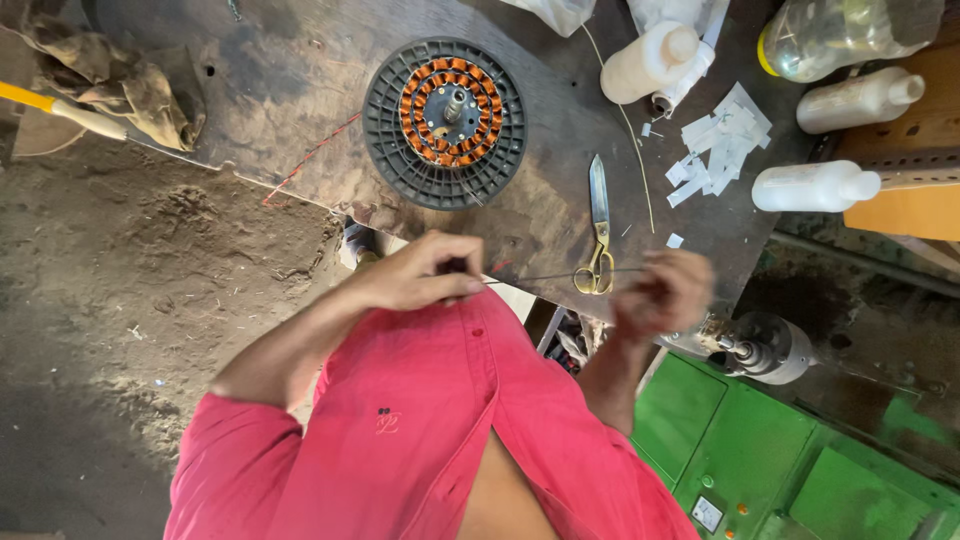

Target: The person works on a circular electrical component with copper windings, using a multimeter to test connections and a wooden stick to adjust wires. They also use scissors to cut a small piece of material and continue manipulating the wires within the component.

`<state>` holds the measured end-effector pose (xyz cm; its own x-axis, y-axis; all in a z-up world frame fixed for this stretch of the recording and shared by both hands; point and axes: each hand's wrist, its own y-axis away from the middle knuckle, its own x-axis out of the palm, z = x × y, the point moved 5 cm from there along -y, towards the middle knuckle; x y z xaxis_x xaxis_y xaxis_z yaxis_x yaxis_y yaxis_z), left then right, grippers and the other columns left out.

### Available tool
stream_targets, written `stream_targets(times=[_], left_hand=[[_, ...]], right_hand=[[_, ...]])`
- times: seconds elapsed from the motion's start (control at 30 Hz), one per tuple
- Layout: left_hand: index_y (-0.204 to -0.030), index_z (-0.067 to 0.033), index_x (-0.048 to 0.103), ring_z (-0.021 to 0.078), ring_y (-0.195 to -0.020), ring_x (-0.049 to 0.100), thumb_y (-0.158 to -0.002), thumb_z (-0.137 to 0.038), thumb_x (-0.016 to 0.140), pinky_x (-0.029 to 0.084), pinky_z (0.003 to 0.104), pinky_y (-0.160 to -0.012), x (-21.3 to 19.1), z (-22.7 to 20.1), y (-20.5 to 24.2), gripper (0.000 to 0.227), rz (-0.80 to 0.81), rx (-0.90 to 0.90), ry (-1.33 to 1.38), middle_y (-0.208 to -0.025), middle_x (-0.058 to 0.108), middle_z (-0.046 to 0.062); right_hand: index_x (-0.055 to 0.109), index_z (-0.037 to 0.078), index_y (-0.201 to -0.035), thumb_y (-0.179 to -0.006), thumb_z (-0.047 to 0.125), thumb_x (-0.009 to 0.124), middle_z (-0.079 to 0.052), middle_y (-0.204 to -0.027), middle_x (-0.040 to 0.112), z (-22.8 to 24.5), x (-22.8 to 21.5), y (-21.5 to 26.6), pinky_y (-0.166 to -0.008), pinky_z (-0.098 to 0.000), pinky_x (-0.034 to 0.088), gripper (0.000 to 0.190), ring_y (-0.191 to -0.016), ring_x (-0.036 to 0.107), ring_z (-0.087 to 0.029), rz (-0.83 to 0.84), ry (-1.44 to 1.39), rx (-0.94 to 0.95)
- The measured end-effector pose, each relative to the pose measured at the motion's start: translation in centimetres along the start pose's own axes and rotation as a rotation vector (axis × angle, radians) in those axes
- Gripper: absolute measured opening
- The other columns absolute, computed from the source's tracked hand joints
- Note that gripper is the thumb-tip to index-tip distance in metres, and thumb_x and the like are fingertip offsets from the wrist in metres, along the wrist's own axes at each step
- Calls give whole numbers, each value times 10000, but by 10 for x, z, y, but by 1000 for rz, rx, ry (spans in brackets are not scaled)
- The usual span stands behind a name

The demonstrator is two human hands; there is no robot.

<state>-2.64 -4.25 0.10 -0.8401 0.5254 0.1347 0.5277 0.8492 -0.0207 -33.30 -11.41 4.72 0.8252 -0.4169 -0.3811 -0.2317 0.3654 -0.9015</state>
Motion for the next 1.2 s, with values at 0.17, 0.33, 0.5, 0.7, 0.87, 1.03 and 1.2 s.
stream_targets(times=[0.17,0.33,0.5,0.7,0.87,1.03,1.2], left_hand=[[-871,-49,647,62,-672,654,-970,-186,694,538,268,-575,-37,12,45,175,-112,-170,23,-774,654,2],[-947,-49,722,93,-698,646,-962,-160,697,514,284,-635,-50,4,46,115,-388,-167,-254,-824,738,22],[-990,-25,735,59,-730,663,-967,-133,722,544,252,-675,-9,-5,-10,112,-393,-28,-174,-840,740,20],[-1064,17,727,43,-824,672,-995,-116,675,565,228,-742,16,-8,-37,159,-370,-1,262,-912,742,16],[-1007,21,742,38,-746,685,-961,-81,677,565,212,-650,18,-13,-38,129,-370,-55,228,-843,753,12],[-999,20,758,12,-698,606,-946,-53,694,483,192,-610,22,-9,-41,110,-282,-110,266,-811,716,4],[-968,13,752,3,-690,521,-947,-68,702,408,199,-595,26,-11,-42,97,-212,-126,220,-785,653,-30]], right_hand=[[603,47,-857,-902,-47,524,-45,-797,637,-62,-91,-9,-604,-261,475,131,-628,538,-133,-282,260,324],[729,16,-1014,-935,-106,590,-95,-927,696,-31,-52,-23,-678,-270,535,201,-822,657,-178,267,29,523],[747,30,-1003,-781,-114,725,-111,-895,722,68,61,-31,-684,-320,531,265,-794,697,-219,783,-409,449],[708,0,-955,-815,-139,764,-108,-895,730,101,75,-65,-733,-350,587,205,-821,734,-252,494,-292,275],[705,9,-924,-792,-133,777,-108,-915,711,95,66,-56,-756,-381,616,207,-850,737,-267,410,-286,202],[751,58,-934,-751,-51,899,-70,-997,631,87,54,-37,-662,-344,549,259,-834,683,-237,316,-296,195],[750,75,-908,-709,47,926,-65,-1027,660,79,48,-31,-718,-376,477,267,-839,623,-237,297,-365,237]])
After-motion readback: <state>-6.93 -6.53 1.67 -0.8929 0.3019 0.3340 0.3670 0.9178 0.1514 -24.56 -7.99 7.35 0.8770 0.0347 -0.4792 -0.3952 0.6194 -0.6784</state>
